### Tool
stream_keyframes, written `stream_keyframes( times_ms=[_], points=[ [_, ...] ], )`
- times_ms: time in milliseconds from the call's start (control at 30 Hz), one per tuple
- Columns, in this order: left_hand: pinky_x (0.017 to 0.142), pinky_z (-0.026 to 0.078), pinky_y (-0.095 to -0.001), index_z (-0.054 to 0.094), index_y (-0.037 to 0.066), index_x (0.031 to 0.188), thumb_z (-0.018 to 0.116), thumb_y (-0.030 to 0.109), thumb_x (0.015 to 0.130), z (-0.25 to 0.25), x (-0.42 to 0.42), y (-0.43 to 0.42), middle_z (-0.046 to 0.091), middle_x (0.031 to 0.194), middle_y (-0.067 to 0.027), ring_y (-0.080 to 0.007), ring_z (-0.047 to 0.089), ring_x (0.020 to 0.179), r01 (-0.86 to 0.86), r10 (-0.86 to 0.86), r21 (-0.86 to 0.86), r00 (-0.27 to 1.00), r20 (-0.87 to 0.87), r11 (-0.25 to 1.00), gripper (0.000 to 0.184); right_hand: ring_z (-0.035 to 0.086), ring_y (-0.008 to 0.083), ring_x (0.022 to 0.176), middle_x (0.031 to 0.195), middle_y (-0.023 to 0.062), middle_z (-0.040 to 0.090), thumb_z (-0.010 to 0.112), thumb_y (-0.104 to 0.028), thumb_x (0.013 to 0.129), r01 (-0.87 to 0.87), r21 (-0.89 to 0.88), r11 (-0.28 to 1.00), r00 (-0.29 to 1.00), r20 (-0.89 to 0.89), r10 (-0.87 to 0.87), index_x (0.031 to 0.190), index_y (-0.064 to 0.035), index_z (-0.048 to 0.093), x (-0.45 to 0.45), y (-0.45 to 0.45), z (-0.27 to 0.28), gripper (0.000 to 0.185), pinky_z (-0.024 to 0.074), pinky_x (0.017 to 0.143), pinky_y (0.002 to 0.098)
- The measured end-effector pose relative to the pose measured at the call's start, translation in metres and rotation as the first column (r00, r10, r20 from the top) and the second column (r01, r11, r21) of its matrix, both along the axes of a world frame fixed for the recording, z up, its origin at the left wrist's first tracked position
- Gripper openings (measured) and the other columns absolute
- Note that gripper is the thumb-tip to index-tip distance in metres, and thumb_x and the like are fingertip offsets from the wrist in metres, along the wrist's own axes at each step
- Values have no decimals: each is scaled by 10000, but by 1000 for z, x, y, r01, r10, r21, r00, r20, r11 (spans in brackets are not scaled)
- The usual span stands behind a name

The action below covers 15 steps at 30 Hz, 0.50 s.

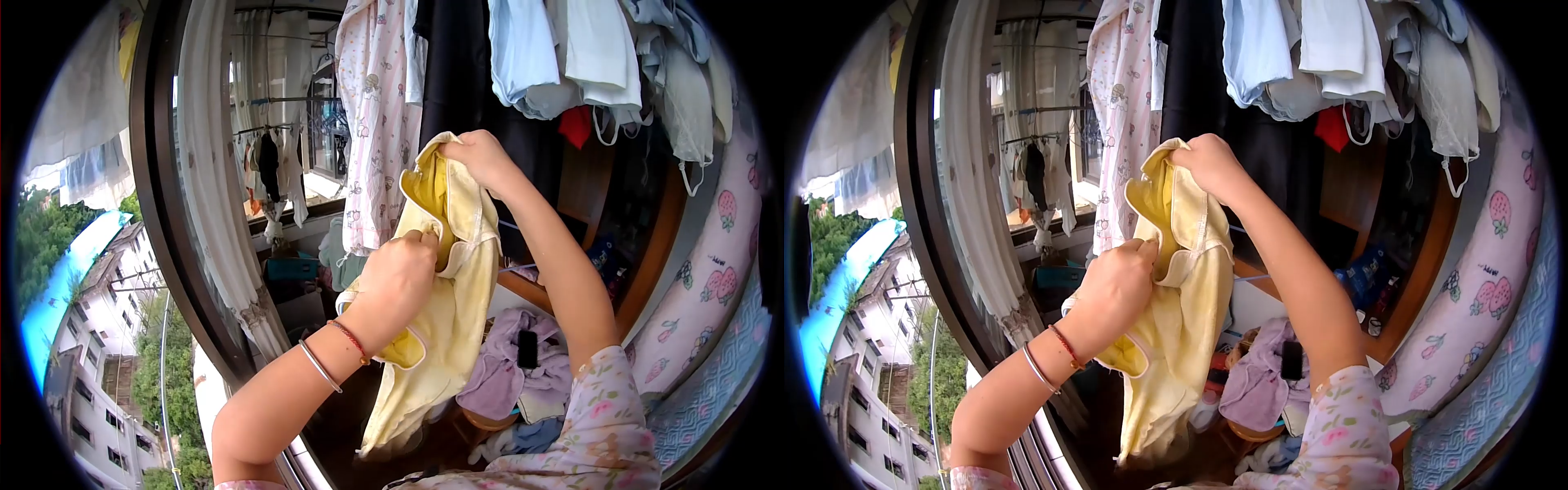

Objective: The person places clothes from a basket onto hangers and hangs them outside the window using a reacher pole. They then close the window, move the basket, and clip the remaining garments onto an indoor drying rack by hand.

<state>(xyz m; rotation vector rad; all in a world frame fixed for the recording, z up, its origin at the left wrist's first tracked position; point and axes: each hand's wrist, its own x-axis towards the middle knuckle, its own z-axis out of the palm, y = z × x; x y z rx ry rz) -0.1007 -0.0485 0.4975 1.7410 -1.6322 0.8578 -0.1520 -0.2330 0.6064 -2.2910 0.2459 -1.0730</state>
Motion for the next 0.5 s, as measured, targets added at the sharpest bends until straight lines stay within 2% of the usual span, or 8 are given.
stream_keyframes(
  times_ms=[33, 133, 167, 200, 233, 333, 433, 500],
  points=[
    [600, 489, -417, 501, 25, 828, 495, 9, 718, 1, 0, 1, 568, 771, -153, -345, 587, 696, -1, 1, -3, 1000, 1, 1000, 111, 577, 140, 589, 702, 72, 613, 590, -128, 794, -177, 283, 943, 984, 70, 164, 796, 40, 626, -2, -1, -2, 172, 461, 558, 267],
    [597, 489, -417, 498, 21, 821, 493, 4, 715, 3, 3, 3, 569, 776, -149, -339, 586, 685, -40, 39, 20, 999, 34, 999, 107, 592, 174, 628, 768, 66, 611, 577, -123, 812, -281, 470, 837, 960, 136, 245, 852, 52, 615, -7, 0, -2, 183, 470, 593, 289],
    [598, 489, -417, 495, 21, 815, 494, 5, 714, 2, 4, 2, 570, 775, -148, -338, 587, 683, -24, 24, 15, 999, 49, 1000, 103, 593, 223, 630, 794, 85, 594, 567, -146, 808, -66, -198, 978, 947, 298, 124, 831, 59, 600, -4, -4, -7, 209, 473, 609, 318],
    [599, 490, -416, 492, 20, 810, 495, 5, 713, 3, 6, 1, 570, 774, -146, -337, 587, 681, -12, 11, 5, 998, 65, 1000, 98, 593, 271, 633, 819, 104, 578, 558, -169, 805, 299, -713, 634, 864, 484, 137, 810, 66, 586, -4, 14, -8, 237, 477, 625, 346],
    [599, 490, -416, 492, 20, 810, 495, 5, 713, 2, 8, 0, 570, 774, -146, -337, 587, 681, -15, 14, 2, 998, 68, 1000, 98, 570, 316, 712, 878, 98, 529, 534, -171, 823, 244, -665, 706, 945, 325, -21, 773, 62, 567, -17, 31, -13, 240, 466, 674, 366],
    [580, 485, -422, 489, 18, 796, 501, 16, 706, -9, 9, -2, 573, 765, -138, -341, 583, 657, -17, 15, 17, 997, 81, 1000, 91, 564, 317, 745, 882, 105, 509, 532, -172, 820, 244, -721, 649, 970, 193, -149, 727, 49, 541, -12, 26, -19, 239, 450, 687, 395],
    [652, 490, -387, 527, 7, 869, 513, 49, 739, -14, 15, -2, 562, 794, -163, -345, 584, 724, -42, 52, 154, 997, -62, 987, 137, 547, 278, 805, 883, 91, 490, 551, -173, 805, 222, -698, 681, 973, 207, -105, 689, 36, 518, -15, 28, -24, 242, 447, 676, 388],
    [801, 453, -365, 551, -5, 999, 526, 101, 778, -6, 26, 10, 540, 908, -181, -331, 562, 890, 286, -259, 5, 876, -408, 958, 246, 538, 257, 827, 889, 81, 489, 560, -175, 799, 246, -695, 676, 965, 243, -101, 682, 33, 521, -21, 35, -25, 242, 448, 671, 378]
  ],
)
